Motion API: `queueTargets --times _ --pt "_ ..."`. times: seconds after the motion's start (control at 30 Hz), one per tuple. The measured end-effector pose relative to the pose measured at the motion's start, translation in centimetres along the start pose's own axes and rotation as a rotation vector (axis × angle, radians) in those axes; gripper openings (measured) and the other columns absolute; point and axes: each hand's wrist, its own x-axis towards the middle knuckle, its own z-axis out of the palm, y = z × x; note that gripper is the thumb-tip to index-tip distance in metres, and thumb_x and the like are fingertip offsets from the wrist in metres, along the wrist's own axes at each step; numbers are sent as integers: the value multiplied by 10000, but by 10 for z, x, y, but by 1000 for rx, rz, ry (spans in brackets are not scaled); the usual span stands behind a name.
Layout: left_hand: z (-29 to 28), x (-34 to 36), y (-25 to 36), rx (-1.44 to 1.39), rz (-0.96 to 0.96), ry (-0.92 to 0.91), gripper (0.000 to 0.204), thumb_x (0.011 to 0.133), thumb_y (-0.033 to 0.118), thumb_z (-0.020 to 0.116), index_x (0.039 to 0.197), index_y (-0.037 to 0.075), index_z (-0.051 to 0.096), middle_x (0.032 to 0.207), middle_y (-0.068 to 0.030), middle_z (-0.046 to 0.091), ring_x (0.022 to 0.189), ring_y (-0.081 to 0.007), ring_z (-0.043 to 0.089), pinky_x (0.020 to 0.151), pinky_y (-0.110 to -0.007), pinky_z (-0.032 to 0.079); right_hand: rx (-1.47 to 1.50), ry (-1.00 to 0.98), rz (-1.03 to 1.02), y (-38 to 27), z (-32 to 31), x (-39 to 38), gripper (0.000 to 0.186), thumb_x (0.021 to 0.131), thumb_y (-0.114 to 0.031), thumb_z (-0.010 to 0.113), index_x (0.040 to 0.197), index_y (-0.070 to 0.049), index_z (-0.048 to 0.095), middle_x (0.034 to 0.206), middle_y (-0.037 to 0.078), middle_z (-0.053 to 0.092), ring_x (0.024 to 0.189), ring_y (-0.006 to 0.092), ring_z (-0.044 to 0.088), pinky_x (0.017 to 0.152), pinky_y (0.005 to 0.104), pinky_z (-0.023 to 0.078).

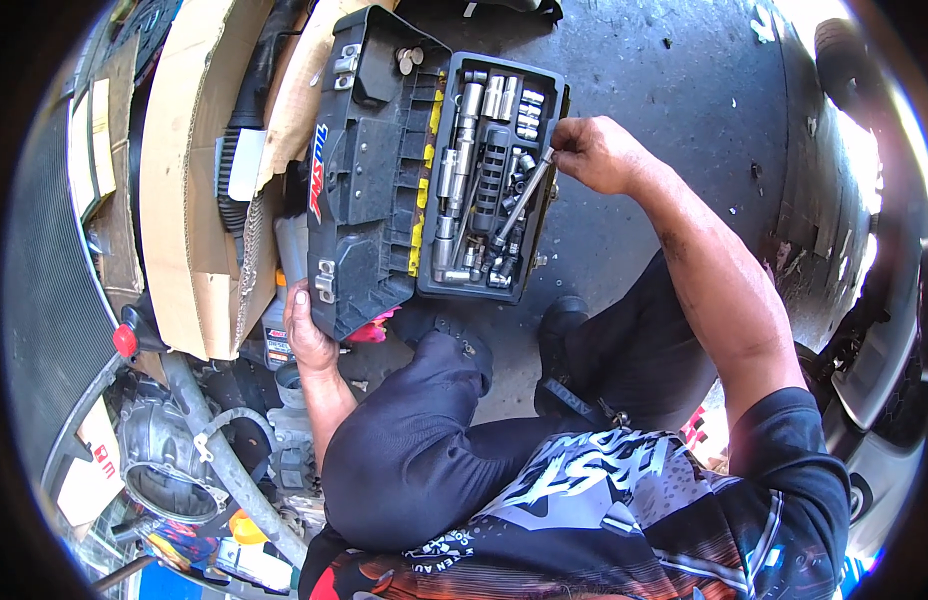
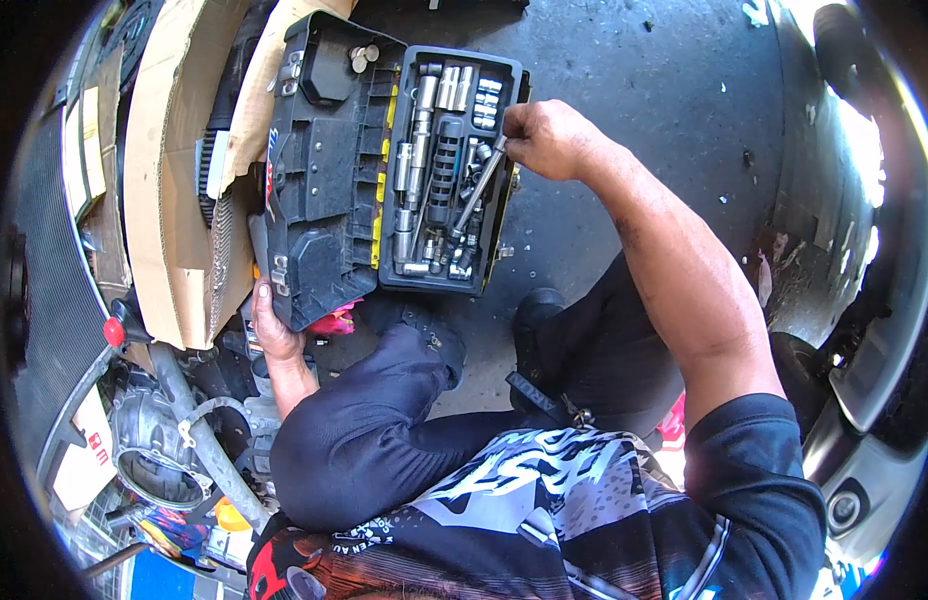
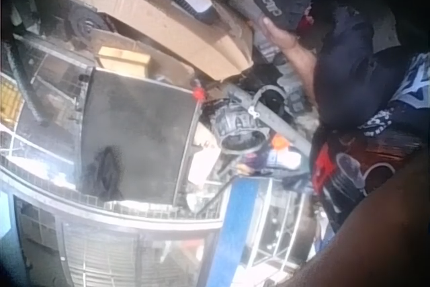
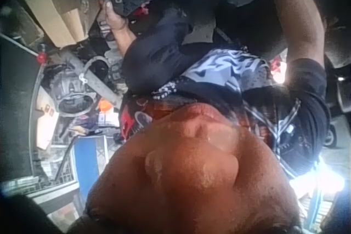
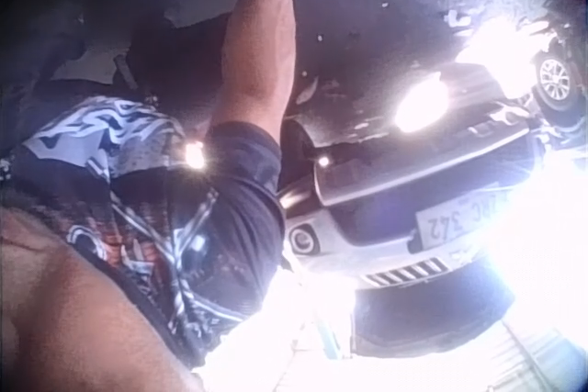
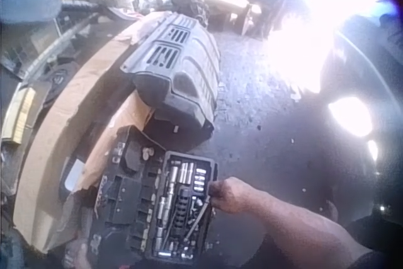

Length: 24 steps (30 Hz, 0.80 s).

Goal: Cleaning and organizing mechanical tools while working on a vehicle engine bay.

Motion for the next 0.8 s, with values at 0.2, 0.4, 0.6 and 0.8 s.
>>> queueTargets --times 0.2,0.4,0.6,0.8 --pt "1 -1 1 17 13 -25 407 956 347 454 1054 -30 575 956 -87 618 893 -163 581 835 -287 445 32 44 -30 -1 5 1 251 816 -143 600 1019 -17 675 903 178 700 869 303 685 822 396 533" --pt "3 -11 8 92 51 -116 390 947 332 494 1056 -33 580 978 -89 624 904 -162 577 851 -290 435 67 68 41 4 15 5 307 818 -162 575 1074 -18 662 986 202 686 956 303 665 882 405 509" --pt "13 -25 14 340 222 -183 360 929 313 562 1016 -35 581 973 -88 594 919 -165 545 861 -291 406 137 13 226 32 14 9 344 772 -128 626 1086 12 641 958 174 692 864 266 677 787 373 524" --pt "36 -35 23 354 266 -281 377 841 318 707 983 -7 581 988 -84 528 904 -154 501 823 -275 395 58 -289 134 52 48 2 621 680 -194 766 1227 8 553 1184 196 630 1109 311 603 958 366 465"
